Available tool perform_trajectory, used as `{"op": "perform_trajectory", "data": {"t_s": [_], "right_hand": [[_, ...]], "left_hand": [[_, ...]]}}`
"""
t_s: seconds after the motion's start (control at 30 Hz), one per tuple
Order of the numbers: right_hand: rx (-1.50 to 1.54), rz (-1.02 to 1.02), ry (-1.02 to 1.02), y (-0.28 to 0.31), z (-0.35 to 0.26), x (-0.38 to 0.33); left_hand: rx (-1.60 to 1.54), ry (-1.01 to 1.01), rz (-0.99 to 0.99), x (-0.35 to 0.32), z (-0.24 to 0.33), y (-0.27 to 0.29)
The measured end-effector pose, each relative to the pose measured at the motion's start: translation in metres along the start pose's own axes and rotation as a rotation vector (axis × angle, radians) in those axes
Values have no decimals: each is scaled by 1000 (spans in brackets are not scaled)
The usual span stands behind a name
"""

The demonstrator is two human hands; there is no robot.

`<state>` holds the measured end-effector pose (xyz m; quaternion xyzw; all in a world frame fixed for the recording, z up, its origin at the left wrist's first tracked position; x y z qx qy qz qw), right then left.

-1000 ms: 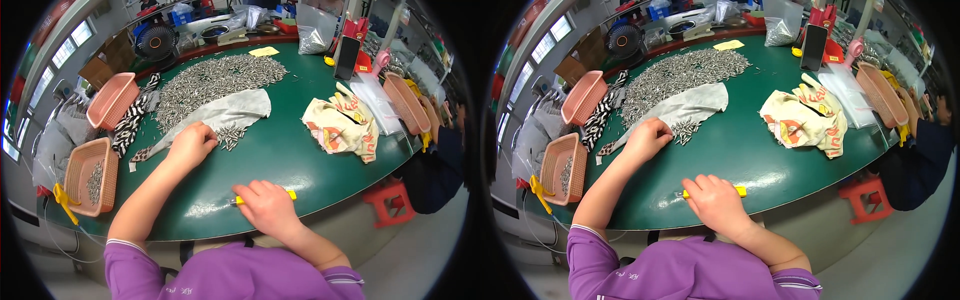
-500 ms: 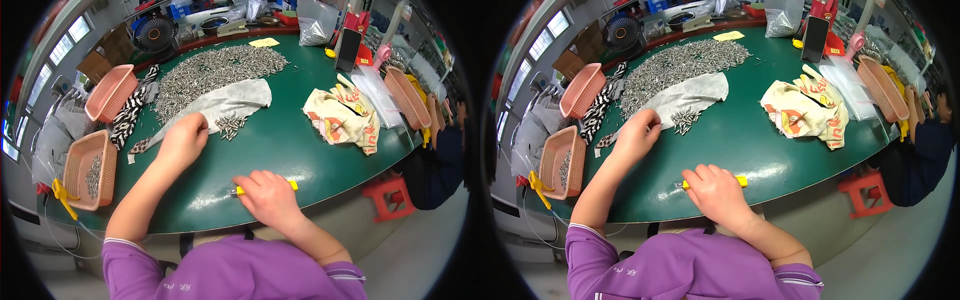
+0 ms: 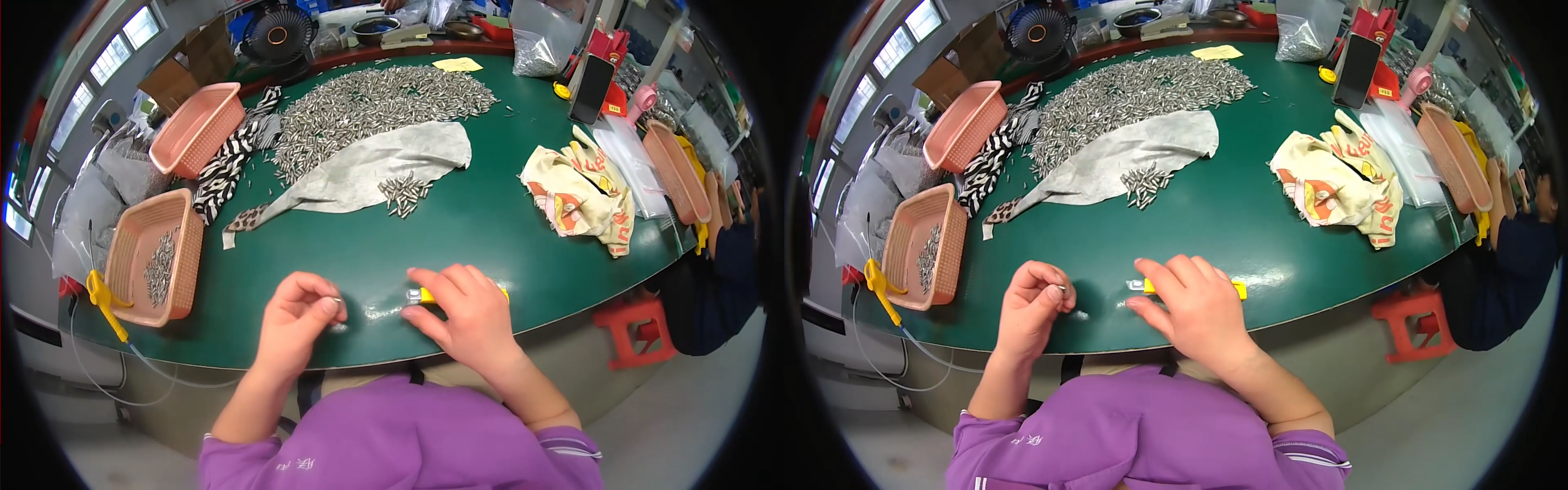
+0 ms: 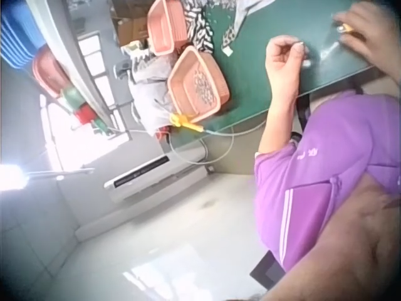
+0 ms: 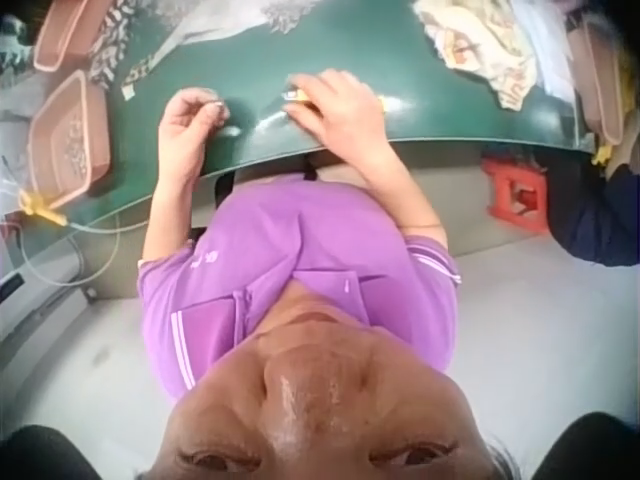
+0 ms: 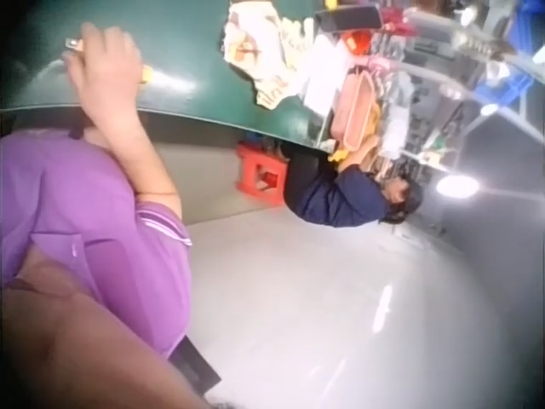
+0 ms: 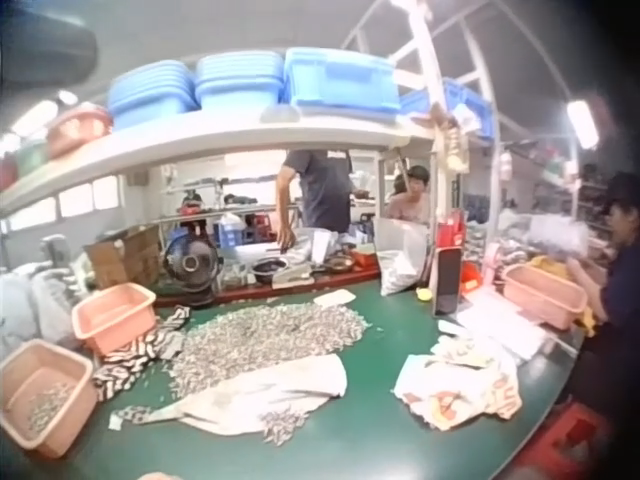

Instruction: Picking and sorting small metal components at a workbench using a small yellow tool.

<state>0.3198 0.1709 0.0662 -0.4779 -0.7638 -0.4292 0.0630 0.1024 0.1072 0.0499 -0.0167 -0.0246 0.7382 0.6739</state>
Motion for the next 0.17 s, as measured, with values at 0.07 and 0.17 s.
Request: {"op": "perform_trajectory", "data": {"t_s": [0.07,0.17], "right_hand": [[67,-3,-25,2,-3,2],[110,-25,-17,3,-10,2]], "left_hand": [[-171,1,-57,-3,-4,-11],[-245,13,-117,-3,-7,-21]]}}
Point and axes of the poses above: each hand's wrist, its own x-axis towards the middle knuckle, its own y-axis out of the back of the hand, z = x × y, the point moved 3 cm from there along x, towards the middle knuckle, and after that the axes turned 15 degrees about x, right-handed, at the moved point
